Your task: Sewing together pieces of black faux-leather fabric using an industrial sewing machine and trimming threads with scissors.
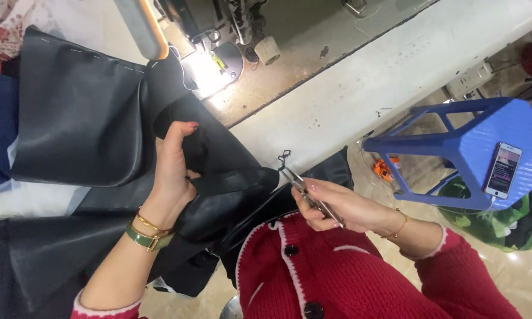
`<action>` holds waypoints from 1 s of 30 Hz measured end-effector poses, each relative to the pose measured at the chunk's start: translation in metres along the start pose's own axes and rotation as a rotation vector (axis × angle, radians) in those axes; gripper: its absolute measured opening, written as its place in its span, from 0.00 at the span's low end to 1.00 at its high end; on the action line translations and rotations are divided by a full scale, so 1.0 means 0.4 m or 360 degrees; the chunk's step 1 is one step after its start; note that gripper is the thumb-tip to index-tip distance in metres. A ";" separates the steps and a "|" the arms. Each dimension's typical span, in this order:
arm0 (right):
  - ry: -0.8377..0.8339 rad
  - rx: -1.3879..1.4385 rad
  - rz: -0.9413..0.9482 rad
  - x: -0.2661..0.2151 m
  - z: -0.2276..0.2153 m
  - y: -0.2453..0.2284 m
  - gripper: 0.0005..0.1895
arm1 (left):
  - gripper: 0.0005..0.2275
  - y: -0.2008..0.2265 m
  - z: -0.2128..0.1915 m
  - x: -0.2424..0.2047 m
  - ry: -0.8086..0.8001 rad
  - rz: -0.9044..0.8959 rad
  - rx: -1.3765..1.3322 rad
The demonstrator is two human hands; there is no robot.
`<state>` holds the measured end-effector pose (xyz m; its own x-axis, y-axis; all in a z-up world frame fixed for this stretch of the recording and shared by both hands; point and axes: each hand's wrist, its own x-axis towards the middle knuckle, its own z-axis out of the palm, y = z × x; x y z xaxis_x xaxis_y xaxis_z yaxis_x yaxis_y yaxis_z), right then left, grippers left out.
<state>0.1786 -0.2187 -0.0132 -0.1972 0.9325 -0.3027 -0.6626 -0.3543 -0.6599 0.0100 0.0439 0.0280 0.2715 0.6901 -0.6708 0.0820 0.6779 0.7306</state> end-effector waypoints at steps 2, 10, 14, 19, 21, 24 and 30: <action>0.0025 -0.0071 -0.0013 0.014 0.022 -0.019 0.18 | 0.15 0.005 0.001 -0.009 -0.0033 -0.0002 0.0033; 0.0071 -0.0342 -0.0122 0.055 0.068 -0.072 0.18 | 0.07 0.023 0.016 -0.051 -0.0084 0.0034 -0.0054; 0.0122 -0.0308 -0.0145 0.056 0.045 -0.050 0.15 | 0.06 0.030 0.018 -0.055 -0.0100 0.0059 -0.0054; 0.0186 -0.0286 -0.0216 0.056 0.033 -0.039 0.14 | 0.05 0.028 0.017 -0.052 -0.0124 0.0096 -0.0024; 0.0255 -0.0250 -0.0253 0.059 0.030 -0.040 0.13 | 0.06 0.025 0.008 -0.050 -0.0087 0.0067 -0.0007; 0.0401 -0.0027 -0.0383 0.058 0.009 -0.042 0.09 | 0.09 0.058 0.053 -0.084 -0.0101 0.0024 0.0003; 0.1403 -0.2142 -0.0464 0.035 0.022 -0.246 0.15 | 0.20 0.041 0.074 -0.064 -0.0383 0.0272 -0.0050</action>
<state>0.2345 -0.1701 0.0534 0.5774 0.8158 -0.0320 0.5631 -0.4263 -0.7079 0.0328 0.0297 0.0609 0.4987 0.7176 -0.4862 -0.0132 0.5672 0.8235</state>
